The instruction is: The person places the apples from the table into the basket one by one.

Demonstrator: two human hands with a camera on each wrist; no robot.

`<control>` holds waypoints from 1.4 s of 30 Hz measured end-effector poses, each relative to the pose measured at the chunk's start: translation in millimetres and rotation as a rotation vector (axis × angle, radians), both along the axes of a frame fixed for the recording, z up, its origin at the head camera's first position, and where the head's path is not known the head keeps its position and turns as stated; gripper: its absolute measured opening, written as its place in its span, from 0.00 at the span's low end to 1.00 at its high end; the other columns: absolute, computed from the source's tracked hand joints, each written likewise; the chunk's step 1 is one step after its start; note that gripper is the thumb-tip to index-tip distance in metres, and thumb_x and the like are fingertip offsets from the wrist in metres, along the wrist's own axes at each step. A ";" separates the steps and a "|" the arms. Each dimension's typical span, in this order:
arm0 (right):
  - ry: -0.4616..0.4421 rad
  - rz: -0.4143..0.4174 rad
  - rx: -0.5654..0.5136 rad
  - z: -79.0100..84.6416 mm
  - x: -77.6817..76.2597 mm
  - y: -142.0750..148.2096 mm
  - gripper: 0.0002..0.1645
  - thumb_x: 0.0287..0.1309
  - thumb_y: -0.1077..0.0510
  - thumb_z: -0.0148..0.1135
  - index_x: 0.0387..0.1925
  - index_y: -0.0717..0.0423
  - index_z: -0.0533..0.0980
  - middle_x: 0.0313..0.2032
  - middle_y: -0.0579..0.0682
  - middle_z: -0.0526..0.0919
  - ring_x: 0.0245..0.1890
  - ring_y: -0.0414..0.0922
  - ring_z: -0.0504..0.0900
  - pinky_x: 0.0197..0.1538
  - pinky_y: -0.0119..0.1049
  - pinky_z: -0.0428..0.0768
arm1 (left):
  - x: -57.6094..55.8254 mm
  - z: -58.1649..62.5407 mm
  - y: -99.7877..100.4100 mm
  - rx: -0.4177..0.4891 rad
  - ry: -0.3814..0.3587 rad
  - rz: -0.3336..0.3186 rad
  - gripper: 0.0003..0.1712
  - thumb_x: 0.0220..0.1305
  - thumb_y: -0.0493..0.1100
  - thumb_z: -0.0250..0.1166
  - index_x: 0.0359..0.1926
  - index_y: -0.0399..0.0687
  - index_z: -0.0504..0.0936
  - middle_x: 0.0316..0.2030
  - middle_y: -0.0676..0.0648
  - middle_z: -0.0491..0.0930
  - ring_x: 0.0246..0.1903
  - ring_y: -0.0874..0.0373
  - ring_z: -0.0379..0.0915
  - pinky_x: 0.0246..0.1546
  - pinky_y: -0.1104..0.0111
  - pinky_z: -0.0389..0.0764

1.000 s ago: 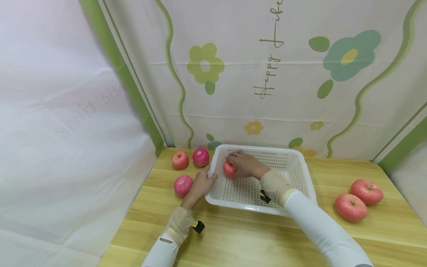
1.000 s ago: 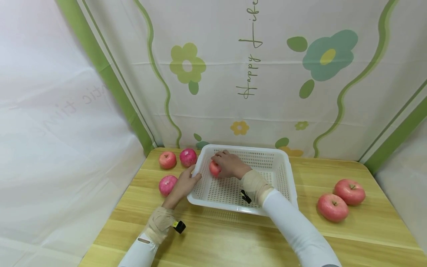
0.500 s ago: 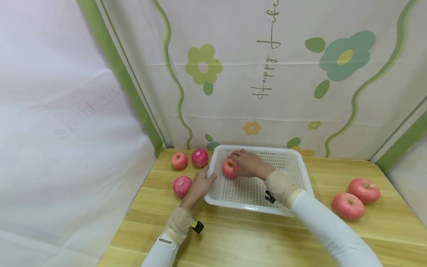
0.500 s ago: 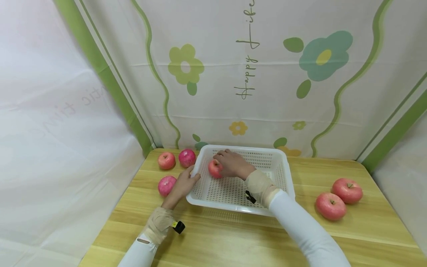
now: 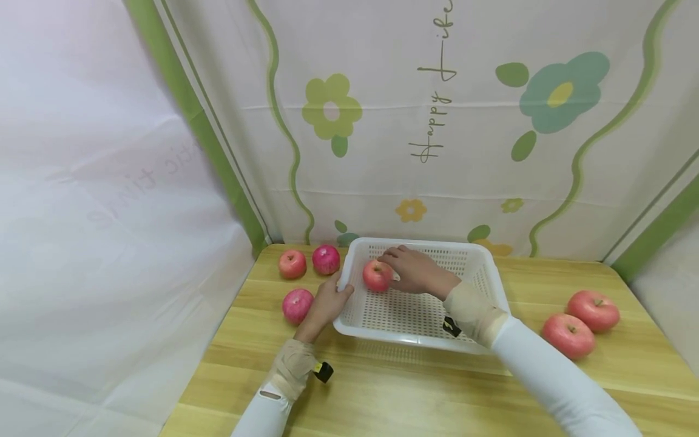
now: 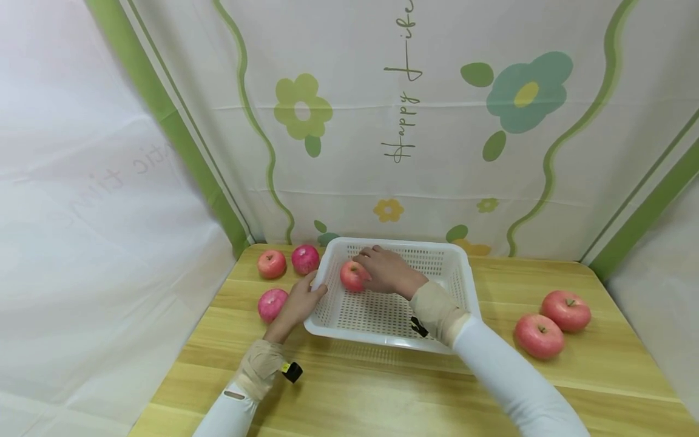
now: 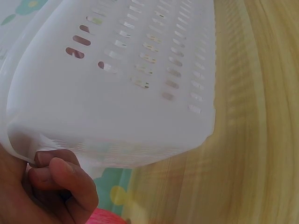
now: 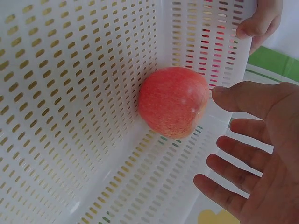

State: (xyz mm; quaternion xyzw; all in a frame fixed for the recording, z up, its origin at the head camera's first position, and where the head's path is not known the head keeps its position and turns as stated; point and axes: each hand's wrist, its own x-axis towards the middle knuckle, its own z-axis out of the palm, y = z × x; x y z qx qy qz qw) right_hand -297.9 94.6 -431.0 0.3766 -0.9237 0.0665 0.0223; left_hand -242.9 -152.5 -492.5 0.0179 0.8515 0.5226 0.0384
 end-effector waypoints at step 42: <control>0.066 -0.036 -0.059 17.5 27.6 70.9 0.35 0.64 0.54 0.74 0.70 0.58 0.76 0.68 0.58 0.79 0.67 0.59 0.78 0.59 0.57 0.85 | -2.7 -3.3 0.3 0.011 0.029 -0.001 0.34 0.77 0.45 0.57 0.80 0.43 0.66 0.60 0.30 0.82 0.47 0.43 0.87 0.39 0.54 0.92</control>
